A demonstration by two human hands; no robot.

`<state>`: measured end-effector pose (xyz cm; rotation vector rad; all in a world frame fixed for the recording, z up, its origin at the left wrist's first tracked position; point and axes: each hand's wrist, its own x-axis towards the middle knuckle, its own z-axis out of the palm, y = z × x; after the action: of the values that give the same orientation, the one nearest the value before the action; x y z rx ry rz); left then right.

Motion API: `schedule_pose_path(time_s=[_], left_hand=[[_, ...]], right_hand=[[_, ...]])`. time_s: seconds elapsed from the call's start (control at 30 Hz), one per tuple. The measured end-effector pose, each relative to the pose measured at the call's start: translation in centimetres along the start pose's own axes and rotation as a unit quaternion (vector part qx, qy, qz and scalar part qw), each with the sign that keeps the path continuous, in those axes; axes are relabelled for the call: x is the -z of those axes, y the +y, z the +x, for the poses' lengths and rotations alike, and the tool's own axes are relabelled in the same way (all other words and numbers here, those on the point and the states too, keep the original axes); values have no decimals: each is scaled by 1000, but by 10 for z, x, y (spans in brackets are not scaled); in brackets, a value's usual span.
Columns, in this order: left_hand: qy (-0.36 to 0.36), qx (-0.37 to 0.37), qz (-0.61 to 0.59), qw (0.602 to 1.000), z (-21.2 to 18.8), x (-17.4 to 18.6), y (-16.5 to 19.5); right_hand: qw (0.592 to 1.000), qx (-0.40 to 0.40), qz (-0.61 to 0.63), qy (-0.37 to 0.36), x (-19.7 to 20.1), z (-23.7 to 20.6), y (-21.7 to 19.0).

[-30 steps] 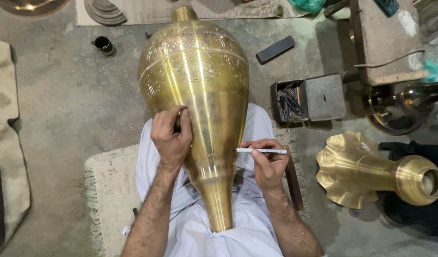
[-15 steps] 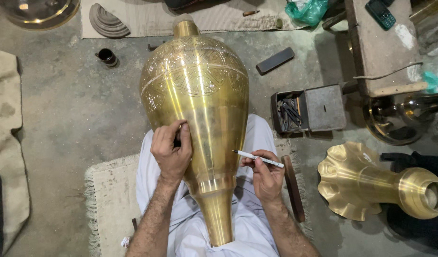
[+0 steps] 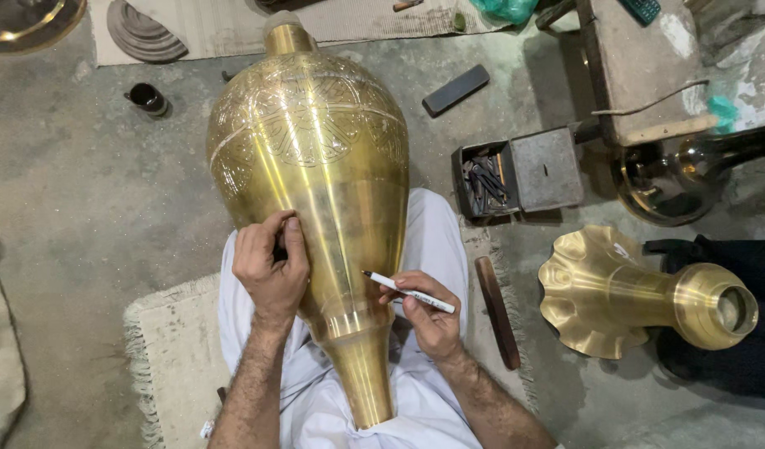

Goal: The person sits on the floor with a large brass vase between their legs and taps a punch against its engraved surface using a wooden mallet. They then rotate the vase, hold it steady, and draw lines on its surface with a marker, tracing out the pattern.

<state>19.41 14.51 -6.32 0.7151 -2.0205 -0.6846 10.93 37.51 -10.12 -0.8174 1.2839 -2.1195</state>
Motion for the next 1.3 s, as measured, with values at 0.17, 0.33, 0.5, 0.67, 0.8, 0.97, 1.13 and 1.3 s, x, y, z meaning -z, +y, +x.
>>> schedule_pose_path(time_s=[0.17,0.33,0.5,0.67,0.8,0.97,1.13,1.3], left_hand=[[1,0,-2,1000,1,-1,0],[11,5,-12,1000,2,-1,0],[19,25,-22,999,1,0,-2],[22,21,-15,999,0,-2,-9],[15,25,-18,999,0,-2,-11],[29,11,-25,999,2,2,-7],[29,14,-30,999,4,4,-4],[31,23,-43,998,4,4,-5]], right_hand=[[1000,0,10,-1,-3,0,-2],[1000,-12,-3,4,2,3,-3],[1000,17,-11,20,9,7,3],[998,32,3,48,18,11,10],[997,28,-1,66,22,13,10],[997,30,-34,67,19,16,5],[995,38,-60,74,16,20,1],[992,25,-62,111,21,25,2]])
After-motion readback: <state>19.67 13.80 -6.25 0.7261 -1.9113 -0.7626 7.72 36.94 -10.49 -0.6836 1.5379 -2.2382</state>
